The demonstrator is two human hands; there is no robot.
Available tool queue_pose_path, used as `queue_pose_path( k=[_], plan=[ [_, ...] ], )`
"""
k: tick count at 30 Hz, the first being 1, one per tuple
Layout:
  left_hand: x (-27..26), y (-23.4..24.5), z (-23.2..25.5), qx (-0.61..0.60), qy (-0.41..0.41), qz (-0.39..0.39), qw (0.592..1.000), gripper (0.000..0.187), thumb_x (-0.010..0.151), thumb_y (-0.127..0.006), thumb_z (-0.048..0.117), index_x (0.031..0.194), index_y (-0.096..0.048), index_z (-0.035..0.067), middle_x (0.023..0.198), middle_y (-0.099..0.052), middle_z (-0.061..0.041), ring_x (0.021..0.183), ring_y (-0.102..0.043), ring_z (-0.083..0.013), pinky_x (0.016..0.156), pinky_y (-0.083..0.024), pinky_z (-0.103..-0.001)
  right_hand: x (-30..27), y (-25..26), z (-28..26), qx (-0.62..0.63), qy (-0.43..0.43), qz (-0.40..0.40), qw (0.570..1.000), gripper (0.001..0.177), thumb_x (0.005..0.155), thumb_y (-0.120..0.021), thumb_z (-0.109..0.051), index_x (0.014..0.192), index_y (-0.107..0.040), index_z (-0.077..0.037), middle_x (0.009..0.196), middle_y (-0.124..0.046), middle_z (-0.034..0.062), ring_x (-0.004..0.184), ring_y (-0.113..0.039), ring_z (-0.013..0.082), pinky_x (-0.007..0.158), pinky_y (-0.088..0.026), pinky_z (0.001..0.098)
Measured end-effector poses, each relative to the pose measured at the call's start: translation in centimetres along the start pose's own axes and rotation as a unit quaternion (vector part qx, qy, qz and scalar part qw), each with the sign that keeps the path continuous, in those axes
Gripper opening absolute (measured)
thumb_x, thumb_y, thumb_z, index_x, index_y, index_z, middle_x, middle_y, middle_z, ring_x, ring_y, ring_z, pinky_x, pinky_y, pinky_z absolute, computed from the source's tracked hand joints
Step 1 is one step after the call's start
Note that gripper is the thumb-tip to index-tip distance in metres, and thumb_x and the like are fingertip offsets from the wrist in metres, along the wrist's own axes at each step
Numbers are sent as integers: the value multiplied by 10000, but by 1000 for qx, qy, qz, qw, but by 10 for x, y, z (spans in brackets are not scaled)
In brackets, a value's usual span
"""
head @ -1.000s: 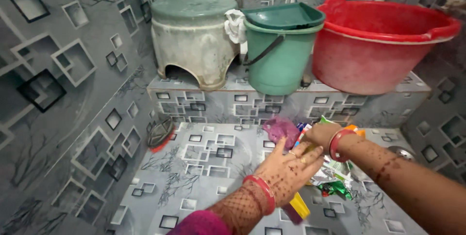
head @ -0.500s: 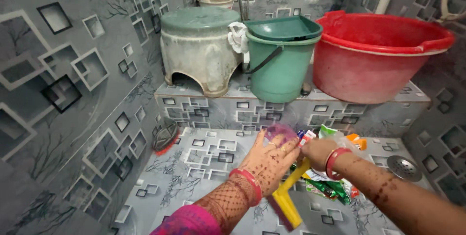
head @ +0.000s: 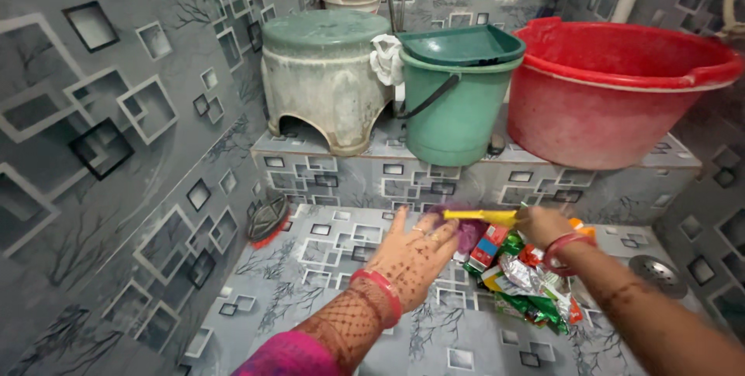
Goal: The person uses a yellow brush and a green dustpan to sweep various pieces of trash from a tiled floor into a green pedal bin. The person repeatedly sweeps small items into the dustpan and empties them into the bin.
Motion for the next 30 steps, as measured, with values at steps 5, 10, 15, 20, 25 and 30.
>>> queue_pose_path(
  k=[5, 10, 15, 20, 25, 30],
  plan=[
    [6, -9, 10, -20, -2, -32, 999, 718, 742, -706, 134, 1428, -497, 99, 1535, -441, -92, 1422, -392, -295, 1130, -224, -711, -39, -49, -27, -75, -48, -66, 994, 361, 902, -678, -309, 1246, -721, -207, 1138, -742, 167, 1097, -722, 340, 956, -560, 461],
    [4, -4, 9, -12, 1, -33, 999, 697, 751, -711, 134, 1417, -506, 124, 1537, -444, -86, 1422, -391, -315, 1144, -221, -703, -77, -18, -46, -62, -67, -62, 994, 402, 844, -733, -290, 1236, -717, -205, 1087, -746, 175, 1064, -730, 347, 952, -560, 473],
    [11, 8, 5, -9, 25, -6, 1000, 759, 718, -727, 172, 1428, -478, 76, 1549, -412, -110, 1421, -374, -341, 1138, -228, -684, -81, 25, -66, 29, -54, 74, 995, 476, 832, -701, -212, 1305, -653, -185, 992, -746, 241, 957, -734, 409, 863, -567, 526],
    [12, 17, 8, 14, 20, 13, 1000, 663, 761, -703, 155, 1391, -507, 80, 1577, -404, -112, 1426, -390, -327, 1131, -241, -690, -97, -25, -125, 17, 63, -11, 998, 521, 915, -632, -224, 1402, -465, -145, 943, -739, 213, 908, -728, 410, 811, -556, 543],
    [0, 23, 3, 22, 33, 24, 999, 631, 786, -689, 172, 1390, -523, 96, 1574, -422, -87, 1420, -400, -333, 1129, -241, -685, -95, -50, -131, 57, 130, 8, 990, 377, 816, -697, -191, 1186, -632, -155, 939, -753, 183, 910, -730, 386, 808, -556, 519],
    [-3, 28, -11, -16, 85, 56, 995, 523, 928, -658, 316, 1377, -544, 73, 1531, -455, -111, 1386, -413, -364, 1120, -244, -705, -65, -33, -142, 7, 153, -59, 986, 235, 805, -693, -223, 1011, -765, -137, 928, -763, 167, 930, -748, 353, 837, -584, 470]
  ],
)
Point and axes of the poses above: each hand's wrist, its own x-axis towards the middle knuckle, its own y-axis out of the back of the hand, z = x × y, the point moved 7 cm from there along x, towards the middle knuckle
